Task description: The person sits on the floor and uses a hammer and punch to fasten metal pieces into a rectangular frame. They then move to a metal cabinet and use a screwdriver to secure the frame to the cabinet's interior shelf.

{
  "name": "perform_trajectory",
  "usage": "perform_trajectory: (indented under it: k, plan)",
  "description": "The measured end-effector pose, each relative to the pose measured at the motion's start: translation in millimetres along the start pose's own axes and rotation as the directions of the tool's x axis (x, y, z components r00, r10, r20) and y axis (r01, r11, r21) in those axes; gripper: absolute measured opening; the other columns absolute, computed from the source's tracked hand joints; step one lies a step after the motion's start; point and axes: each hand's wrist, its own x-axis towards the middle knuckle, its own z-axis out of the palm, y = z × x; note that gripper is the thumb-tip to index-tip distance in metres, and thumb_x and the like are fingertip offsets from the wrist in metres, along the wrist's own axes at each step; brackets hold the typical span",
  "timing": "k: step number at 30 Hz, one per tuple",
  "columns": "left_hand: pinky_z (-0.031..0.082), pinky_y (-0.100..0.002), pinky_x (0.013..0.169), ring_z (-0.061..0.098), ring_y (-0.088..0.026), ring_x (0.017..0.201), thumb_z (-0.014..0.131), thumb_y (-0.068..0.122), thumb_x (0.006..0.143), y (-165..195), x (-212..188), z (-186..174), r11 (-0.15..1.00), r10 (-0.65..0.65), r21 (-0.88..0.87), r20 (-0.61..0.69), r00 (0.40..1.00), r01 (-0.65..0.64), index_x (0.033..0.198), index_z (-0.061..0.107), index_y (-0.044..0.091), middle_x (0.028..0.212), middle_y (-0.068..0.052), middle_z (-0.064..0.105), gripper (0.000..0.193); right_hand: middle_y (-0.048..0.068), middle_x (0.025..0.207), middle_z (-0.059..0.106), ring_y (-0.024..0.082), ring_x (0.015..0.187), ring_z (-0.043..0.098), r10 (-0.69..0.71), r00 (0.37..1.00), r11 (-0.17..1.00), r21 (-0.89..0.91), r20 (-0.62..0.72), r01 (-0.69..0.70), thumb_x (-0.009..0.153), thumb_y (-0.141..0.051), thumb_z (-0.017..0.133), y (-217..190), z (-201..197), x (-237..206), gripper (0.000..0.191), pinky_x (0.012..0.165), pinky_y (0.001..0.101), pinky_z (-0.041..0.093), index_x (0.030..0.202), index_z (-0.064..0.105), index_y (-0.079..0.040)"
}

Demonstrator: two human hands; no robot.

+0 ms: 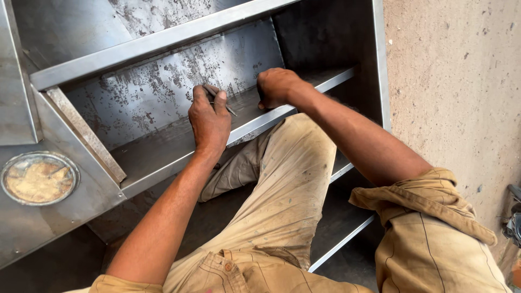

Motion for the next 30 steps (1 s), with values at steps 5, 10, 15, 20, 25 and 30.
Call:
perform_trajectory:
  k: [5, 10, 15, 20, 25, 30]
  plan:
    - [0.064, -0.03, 0.063, 0.075, -0.019, 0.084, 0.065, 0.008, 0.094, 4.2, 15.2, 12.6, 0.89, -0.262, -0.332, 0.19, 0.946, 0.313, 0.124, 0.045, 0.006, 0.093, -0.01, 0.069, 0.036, 0.02, 0.092, 0.073, 0.038, 0.087, 0.069, 0.163, 0.89, 0.969, 0.24, -0.425, -0.063, 0.087, -0.032, 0.083, 63.5, 14.9, -17.6, 0.032, 0.074, 0.0501, 0.052, 0.102, 0.075, -0.005]
    - [0.064, -0.03, 0.064, 0.077, -0.019, 0.083, 0.06, 0.002, 0.095, 13.5, 47.4, 56.0, 0.869, -0.241, -0.313, 0.409, 0.88, 0.383, 0.127, 0.048, 0.009, 0.093, -0.01, 0.073, 0.035, 0.014, 0.089, 0.072, 0.03, 0.075, 0.069, 0.332, 0.656, 0.863, 0.499, -0.678, 0.078, 0.092, -0.017, 0.077, 89.0, 55.3, -17.6, 0.016, 0.066, 0.0412, 0.053, 0.095, 0.072, -0.003]
    - [0.065, -0.031, 0.063, 0.077, -0.017, 0.079, 0.064, 0.001, 0.094, 12.5, 64.4, 73.0, 0.931, -0.173, -0.172, 0.569, 0.804, 0.321, 0.118, 0.051, 0.006, 0.085, -0.008, 0.073, 0.028, 0.011, 0.086, 0.07, 0.023, 0.068, 0.064, 0.38, 0.586, 0.825, 0.548, -0.715, 0.134, 0.094, -0.011, 0.077, 90.3, 61.1, -5.6, 0.013, 0.06, 0.0356, 0.049, 0.091, 0.068, -0.002]
    - [0.06, -0.032, 0.067, 0.078, -0.018, 0.076, 0.072, 0.006, 0.092, 9.3, 78.5, 84.9, 0.988, -0.139, 0.025, 0.588, 0.797, 0.154, 0.107, 0.055, 0.004, 0.079, -0.007, 0.074, 0.023, 0.01, 0.087, 0.069, 0.021, 0.071, 0.065, 0.344, 0.55, 0.838, 0.513, -0.761, 0.187, 0.094, -0.006, 0.077, 92.8, 59.5, -4.6, 0.011, 0.06, 0.0327, 0.049, 0.091, 0.068, -0.002]
    - [0.064, -0.034, 0.055, 0.079, -0.025, 0.072, 0.057, -0.002, 0.09, -16.1, 93.4, 102.8, 0.832, -0.382, -0.055, 0.666, 0.641, 0.553, 0.107, 0.047, 0.0, 0.082, -0.014, 0.069, 0.021, 0.008, 0.085, 0.068, 0.019, 0.068, 0.061, 0.343, 0.576, 0.832, 0.525, -0.742, 0.18, 0.097, -0.007, 0.077, 97.6, 64.6, -1.1, 0.014, 0.057, 0.0323, 0.047, 0.09, 0.067, -0.002]
    - [0.063, -0.037, 0.047, 0.075, -0.031, 0.066, 0.052, -0.007, 0.084, -30.0, 100.3, 119.4, 0.662, -0.51, -0.05, 0.701, 0.498, 0.748, 0.11, 0.043, 0.002, 0.081, -0.02, 0.069, 0.029, 0.009, 0.085, 0.067, 0.019, 0.069, 0.061, 0.305, 0.557, 0.854, 0.48, -0.773, 0.198, 0.098, -0.007, 0.078, 99.9, 65.2, -1.2, 0.014, 0.06, 0.0334, 0.047, 0.092, 0.067, -0.001]
